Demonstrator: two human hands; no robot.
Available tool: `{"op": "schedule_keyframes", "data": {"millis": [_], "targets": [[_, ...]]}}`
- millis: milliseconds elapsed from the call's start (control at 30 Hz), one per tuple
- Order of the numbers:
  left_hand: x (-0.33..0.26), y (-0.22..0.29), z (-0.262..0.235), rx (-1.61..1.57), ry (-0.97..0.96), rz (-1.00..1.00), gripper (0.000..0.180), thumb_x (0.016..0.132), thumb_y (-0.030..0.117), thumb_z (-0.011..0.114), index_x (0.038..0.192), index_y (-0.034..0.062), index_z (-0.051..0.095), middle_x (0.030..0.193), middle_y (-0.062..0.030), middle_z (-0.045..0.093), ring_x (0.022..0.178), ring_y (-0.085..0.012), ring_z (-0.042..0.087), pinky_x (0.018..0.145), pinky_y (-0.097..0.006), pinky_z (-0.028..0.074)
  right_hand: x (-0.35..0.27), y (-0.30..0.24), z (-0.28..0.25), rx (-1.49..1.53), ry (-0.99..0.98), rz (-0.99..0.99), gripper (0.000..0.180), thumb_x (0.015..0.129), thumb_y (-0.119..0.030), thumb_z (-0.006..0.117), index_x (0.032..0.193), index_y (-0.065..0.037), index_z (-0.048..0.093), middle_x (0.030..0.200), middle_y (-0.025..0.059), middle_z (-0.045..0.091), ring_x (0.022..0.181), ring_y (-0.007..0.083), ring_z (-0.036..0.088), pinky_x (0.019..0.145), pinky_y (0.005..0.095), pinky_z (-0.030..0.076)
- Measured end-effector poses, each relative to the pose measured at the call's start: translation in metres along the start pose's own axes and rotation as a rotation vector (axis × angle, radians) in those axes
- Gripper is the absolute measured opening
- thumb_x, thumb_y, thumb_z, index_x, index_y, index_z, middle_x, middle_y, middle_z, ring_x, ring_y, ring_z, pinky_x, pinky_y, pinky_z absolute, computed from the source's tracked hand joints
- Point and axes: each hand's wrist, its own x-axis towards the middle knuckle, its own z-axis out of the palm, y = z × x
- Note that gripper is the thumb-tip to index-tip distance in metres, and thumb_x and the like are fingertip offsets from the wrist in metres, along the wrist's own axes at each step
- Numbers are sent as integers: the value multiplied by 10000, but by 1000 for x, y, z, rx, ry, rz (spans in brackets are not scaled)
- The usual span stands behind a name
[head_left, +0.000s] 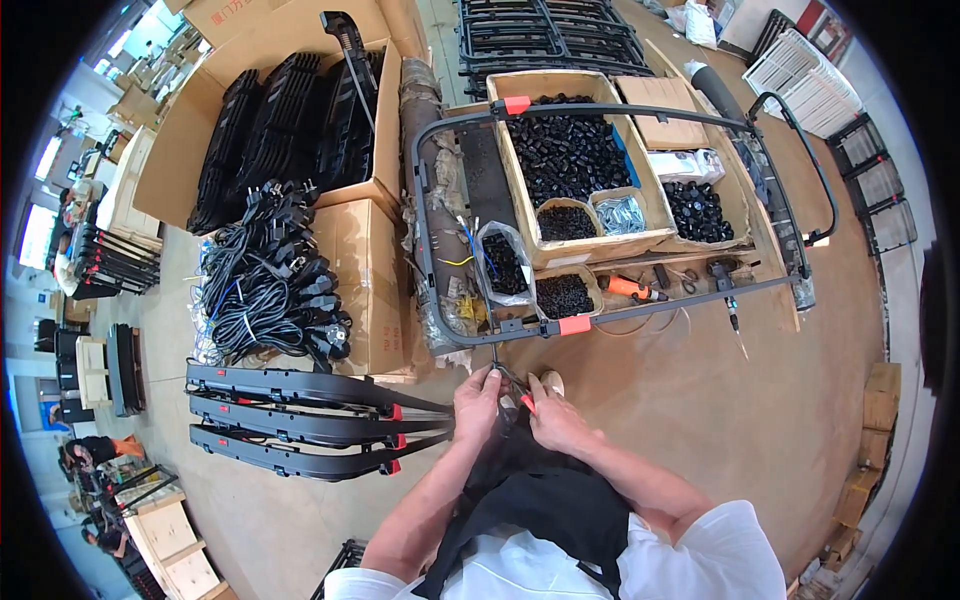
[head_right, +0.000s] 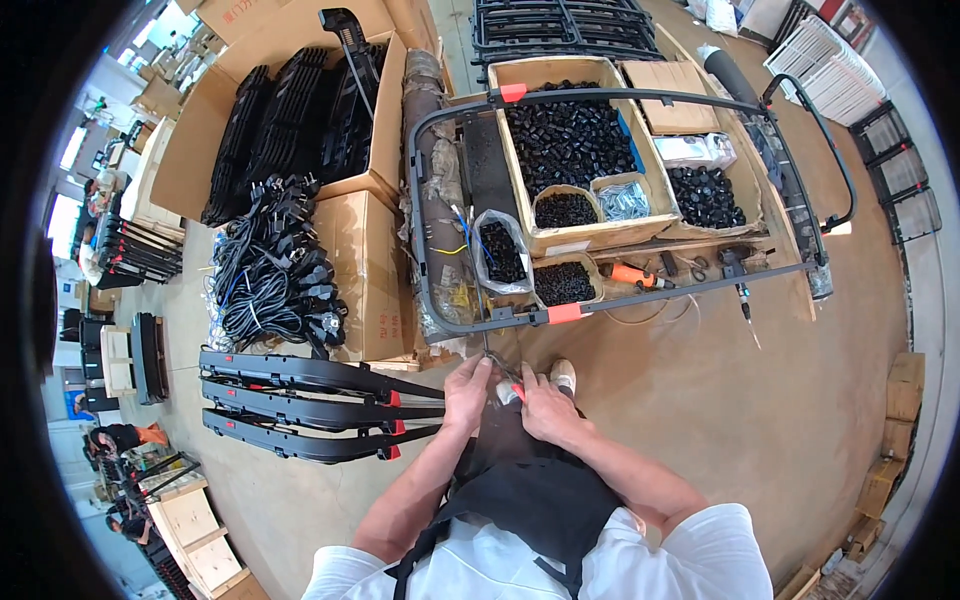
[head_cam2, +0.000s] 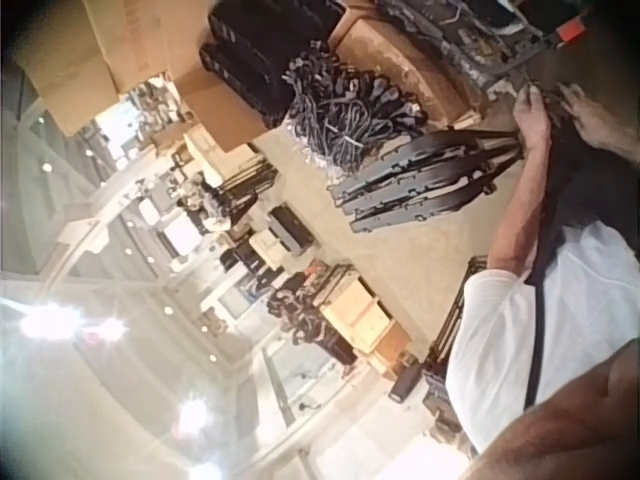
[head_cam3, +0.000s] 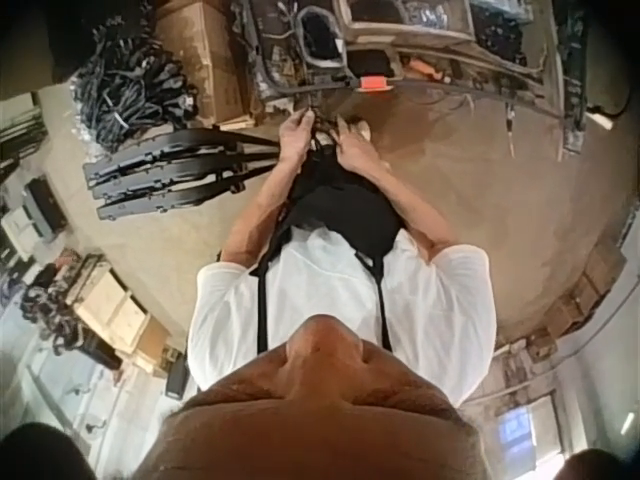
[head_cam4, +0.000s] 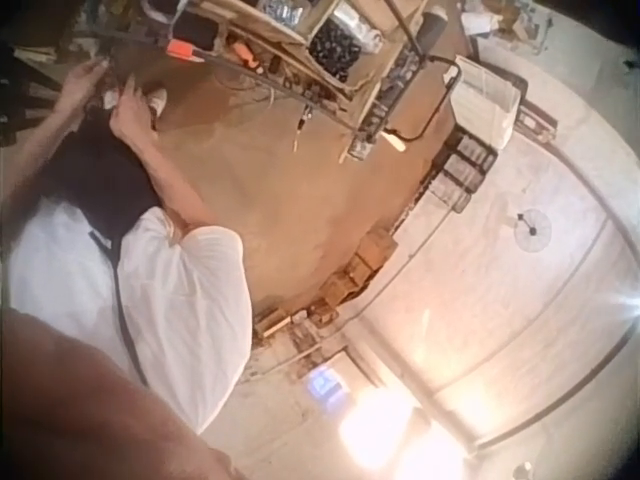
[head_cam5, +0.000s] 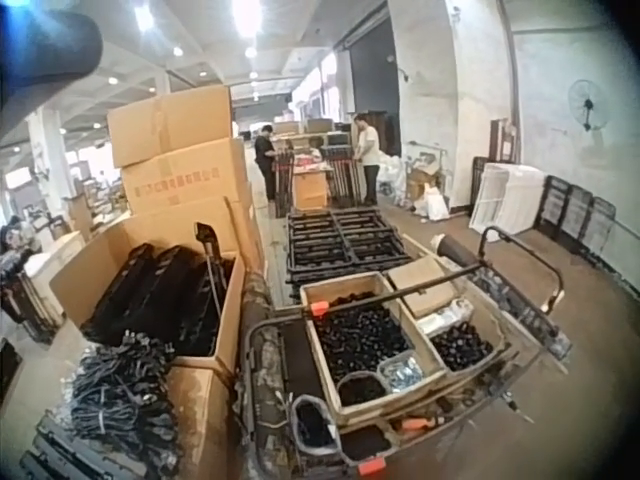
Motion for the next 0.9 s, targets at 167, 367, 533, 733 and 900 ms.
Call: {"op": "schedule_keyframes", "data": {"millis": [167,367,533,733,900], "targets": [[-8,10,8,283,43,77,278,1077,161,600,1236,-37,711,1011,-80,757,856,-114,675,794,-275,536,-1,-2,-7,-148,39,-86,733,945,-93,556,1603,74,280,1314,358,569,1204,504,610,1018,554,519],[-13,33,20,376,74,79,285,1066,210,618,1108,-54,714,882,-78,742,808,-120,684,749,-307,541,-4,-4,-26,-302,34,-94,766,911,-139,604,1588,69,312,1235,326,585,1131,466,624,971,547,530],[7,38,19,581,40,-28,381,1067,323,603,1112,-35,725,919,-71,732,799,-144,671,734,-303,556,-14,-2,-31,-379,137,-202,906,834,-220,710,1613,13,312,1164,270,577,1118,435,595,968,519,519],[16,19,12,221,46,-54,366,1089,306,580,1107,-36,710,917,-77,720,746,-164,676,697,-308,581,-25,-7,-33,-219,159,-158,1041,755,-243,800,1652,-82,297,1157,269,576,1084,442,626,909,530,560],[22,46,5,293,-71,-81,359,1102,268,541,1124,-44,715,1020,-111,750,882,-203,716,807,-370,589,-29,-16,-25,-203,243,-154,1017,765,-177,776,1661,-123,297,1130,282,581,986,452,681,813,536,603]]}}
